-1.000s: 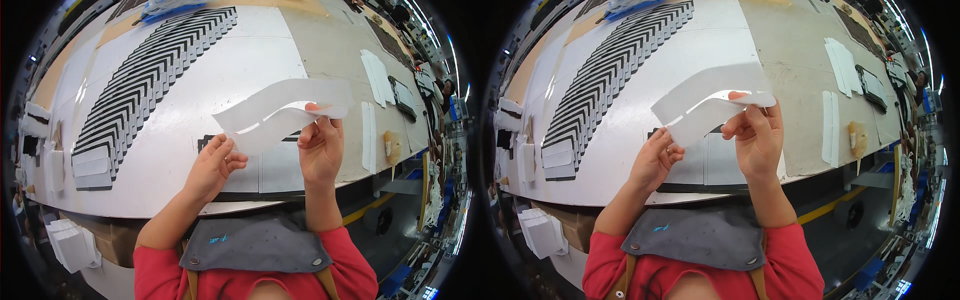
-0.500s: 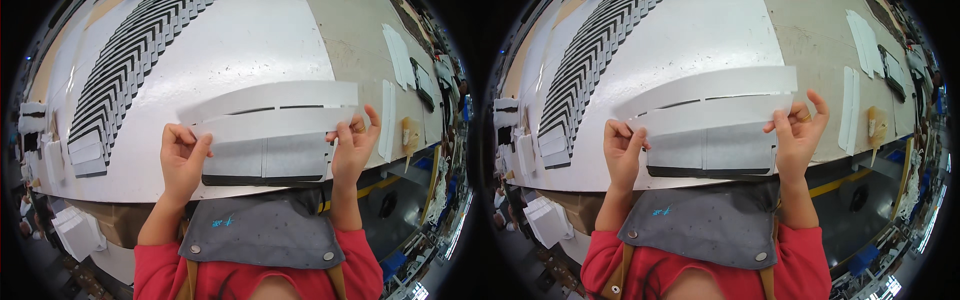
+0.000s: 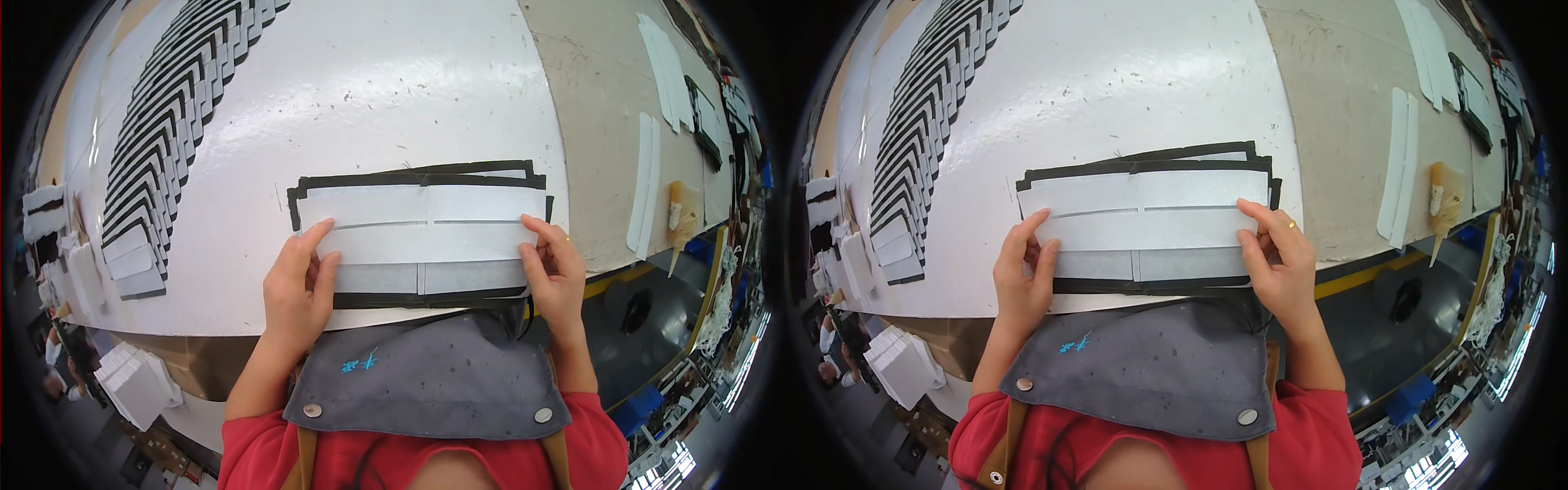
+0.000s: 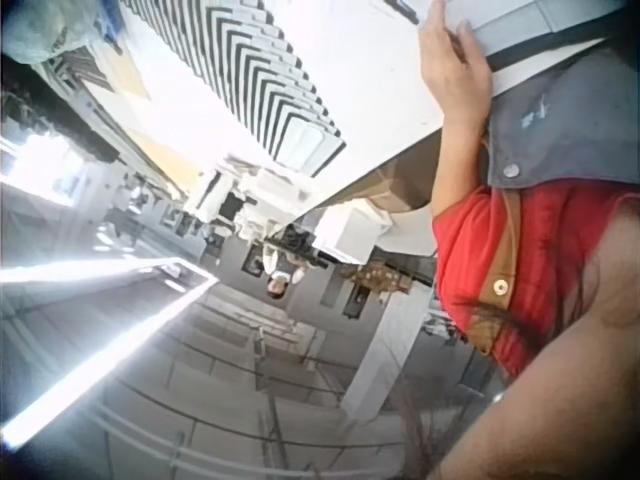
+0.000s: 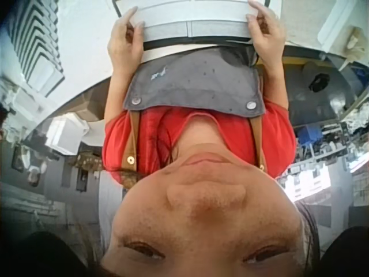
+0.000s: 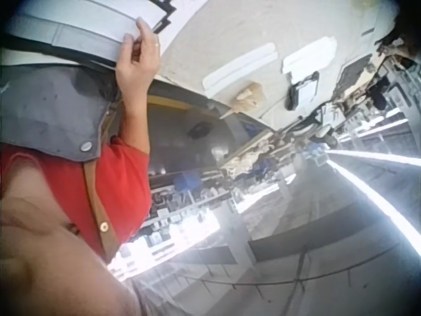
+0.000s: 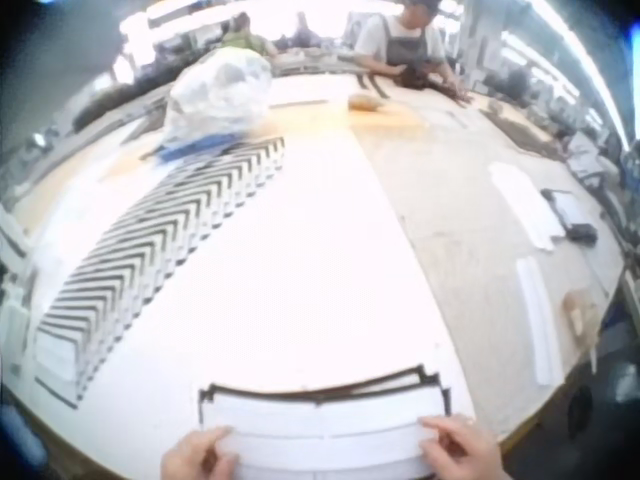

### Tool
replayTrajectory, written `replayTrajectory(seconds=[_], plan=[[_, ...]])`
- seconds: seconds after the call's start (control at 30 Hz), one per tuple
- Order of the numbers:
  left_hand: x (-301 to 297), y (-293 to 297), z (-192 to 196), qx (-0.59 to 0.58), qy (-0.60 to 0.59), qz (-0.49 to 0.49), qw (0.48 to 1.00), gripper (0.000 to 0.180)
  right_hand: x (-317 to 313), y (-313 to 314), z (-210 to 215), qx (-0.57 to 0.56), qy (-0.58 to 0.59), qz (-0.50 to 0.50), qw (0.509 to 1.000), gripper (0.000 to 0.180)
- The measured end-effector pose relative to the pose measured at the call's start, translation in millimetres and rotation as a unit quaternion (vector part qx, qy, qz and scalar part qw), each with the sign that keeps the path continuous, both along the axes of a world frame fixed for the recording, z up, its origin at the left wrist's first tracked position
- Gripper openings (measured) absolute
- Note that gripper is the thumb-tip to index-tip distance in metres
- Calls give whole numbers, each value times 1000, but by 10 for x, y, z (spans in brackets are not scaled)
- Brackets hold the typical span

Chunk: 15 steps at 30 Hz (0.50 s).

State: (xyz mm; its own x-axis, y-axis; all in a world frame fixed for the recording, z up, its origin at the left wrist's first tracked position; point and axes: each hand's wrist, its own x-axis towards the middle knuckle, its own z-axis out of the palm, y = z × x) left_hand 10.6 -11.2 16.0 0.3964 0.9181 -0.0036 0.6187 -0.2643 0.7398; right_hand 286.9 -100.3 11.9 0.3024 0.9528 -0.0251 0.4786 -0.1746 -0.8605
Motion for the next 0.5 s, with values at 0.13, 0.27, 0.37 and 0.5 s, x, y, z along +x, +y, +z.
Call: replayTrajectory(seconds=[0.13,0.27,0.37,0.5], plan=[[15,43,-6,5,13,-10,1000,35,-6,14,-1,-8,-15,-1,1000,31],[34,66,22,7,27,-13,1000,34,-18,40,41,-10,-40,8,999,30],[37,76,43,-3,36,-14,999,33,-25,45,48,-18,-47,12,999,30],[32,78,40,-10,31,-4,999,33,-45,70,62,-26,-59,16,998,31]])
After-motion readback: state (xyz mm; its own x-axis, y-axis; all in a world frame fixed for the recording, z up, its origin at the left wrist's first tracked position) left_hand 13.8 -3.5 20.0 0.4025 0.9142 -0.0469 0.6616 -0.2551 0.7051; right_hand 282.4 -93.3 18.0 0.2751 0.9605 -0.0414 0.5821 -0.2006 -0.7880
